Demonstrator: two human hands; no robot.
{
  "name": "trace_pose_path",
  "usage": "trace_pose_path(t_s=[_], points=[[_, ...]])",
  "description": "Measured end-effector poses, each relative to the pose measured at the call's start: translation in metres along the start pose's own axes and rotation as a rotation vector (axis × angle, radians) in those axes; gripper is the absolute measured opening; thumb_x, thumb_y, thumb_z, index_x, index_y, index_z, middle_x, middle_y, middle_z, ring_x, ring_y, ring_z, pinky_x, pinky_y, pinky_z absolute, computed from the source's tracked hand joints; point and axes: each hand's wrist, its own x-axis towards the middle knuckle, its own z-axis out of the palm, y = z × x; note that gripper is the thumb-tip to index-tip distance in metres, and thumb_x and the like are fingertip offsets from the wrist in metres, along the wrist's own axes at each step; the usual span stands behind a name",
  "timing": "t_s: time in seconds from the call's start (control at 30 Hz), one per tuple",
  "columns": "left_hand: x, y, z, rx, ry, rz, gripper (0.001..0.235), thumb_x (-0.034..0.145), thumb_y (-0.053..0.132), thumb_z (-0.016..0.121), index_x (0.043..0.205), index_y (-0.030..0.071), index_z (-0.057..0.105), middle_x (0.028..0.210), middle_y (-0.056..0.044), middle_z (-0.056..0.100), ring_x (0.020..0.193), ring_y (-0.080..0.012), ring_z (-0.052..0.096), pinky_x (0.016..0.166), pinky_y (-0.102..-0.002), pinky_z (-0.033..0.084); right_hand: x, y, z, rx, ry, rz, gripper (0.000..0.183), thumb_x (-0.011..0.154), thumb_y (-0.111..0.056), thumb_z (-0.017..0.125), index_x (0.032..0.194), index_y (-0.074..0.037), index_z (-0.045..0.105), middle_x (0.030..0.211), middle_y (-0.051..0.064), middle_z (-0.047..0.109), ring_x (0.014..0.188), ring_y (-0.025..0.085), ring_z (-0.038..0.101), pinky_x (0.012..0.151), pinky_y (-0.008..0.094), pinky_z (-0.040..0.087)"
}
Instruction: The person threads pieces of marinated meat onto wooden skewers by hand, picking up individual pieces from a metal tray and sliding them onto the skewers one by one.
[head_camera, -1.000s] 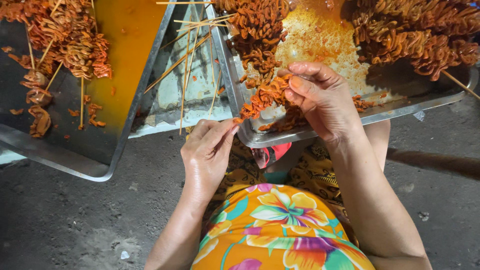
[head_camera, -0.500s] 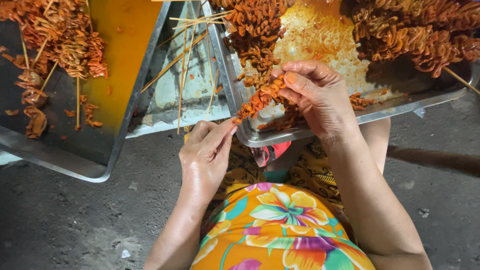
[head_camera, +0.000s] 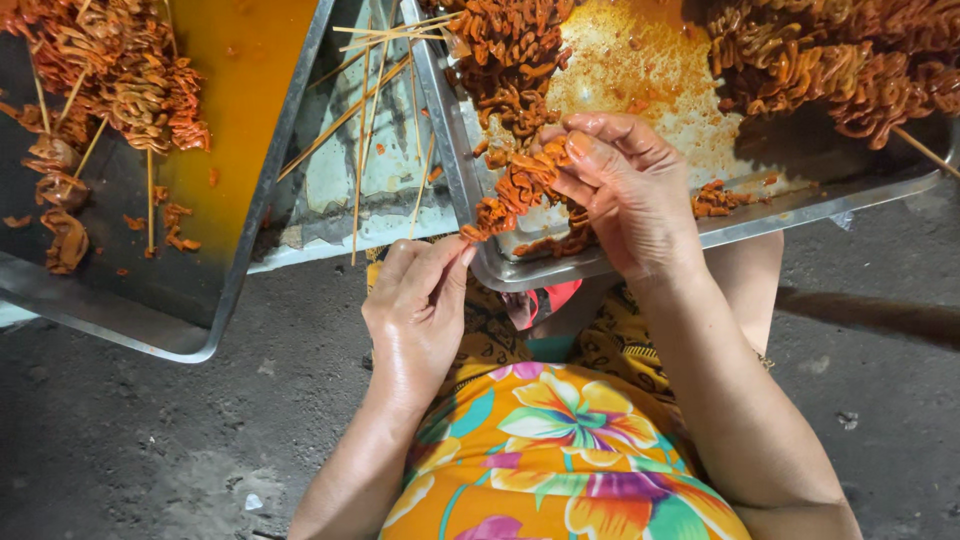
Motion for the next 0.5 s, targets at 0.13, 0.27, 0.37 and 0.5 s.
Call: trace_pose_path(t_s=[0.13,0.27,0.37,0.5], points=[[-0.002,-0.001,0.003,-0.003,0.016,-0.027,0.017,0.095,0.002,0.079,0.110,0.006,0.075,0.088,-0.007,0.067,0.073,-0.0152,0.065,0.066,-0.026,0.052,-0.001,0.005,0.002,0.008,0.016,-0.003,0.015,0.099,-0.001,0.072,0.114,-0.006,0.072,0.115,0.014,0.075,0.110,0.022,0.072,0.092,0.034,0.062],[0.000,-0.007,0.005,-0.019,0.017,-0.010,0.016,0.094,0.001,0.080,0.109,0.005,0.076,0.087,-0.007,0.068,0.074,-0.0148,0.065,0.067,-0.027,0.052,-0.002,0.009,0.003,0.010,-0.006,-0.043,0.014,0.100,-0.001,0.071,0.114,-0.003,0.071,0.115,0.014,0.073,0.112,0.024,0.073,0.096,0.038,0.064],[0.001,-0.011,0.005,-0.069,0.003,-0.020,0.015,0.093,0.001,0.080,0.107,0.004,0.076,0.088,-0.007,0.070,0.075,-0.0149,0.066,0.068,-0.027,0.052,-0.005,0.010,0.003,-0.038,-0.018,-0.069,0.014,0.100,0.001,0.071,0.115,-0.001,0.070,0.116,0.014,0.073,0.112,0.025,0.073,0.096,0.039,0.064],[0.002,-0.015,0.010,-0.128,-0.026,-0.047,0.013,0.092,0.001,0.079,0.104,0.003,0.074,0.087,-0.008,0.070,0.075,-0.0145,0.066,0.067,-0.026,0.052,-0.003,0.010,0.005,-0.084,0.012,-0.113,0.012,0.101,0.002,0.071,0.112,-0.001,0.069,0.116,0.012,0.073,0.114,0.026,0.074,0.098,0.038,0.066]])
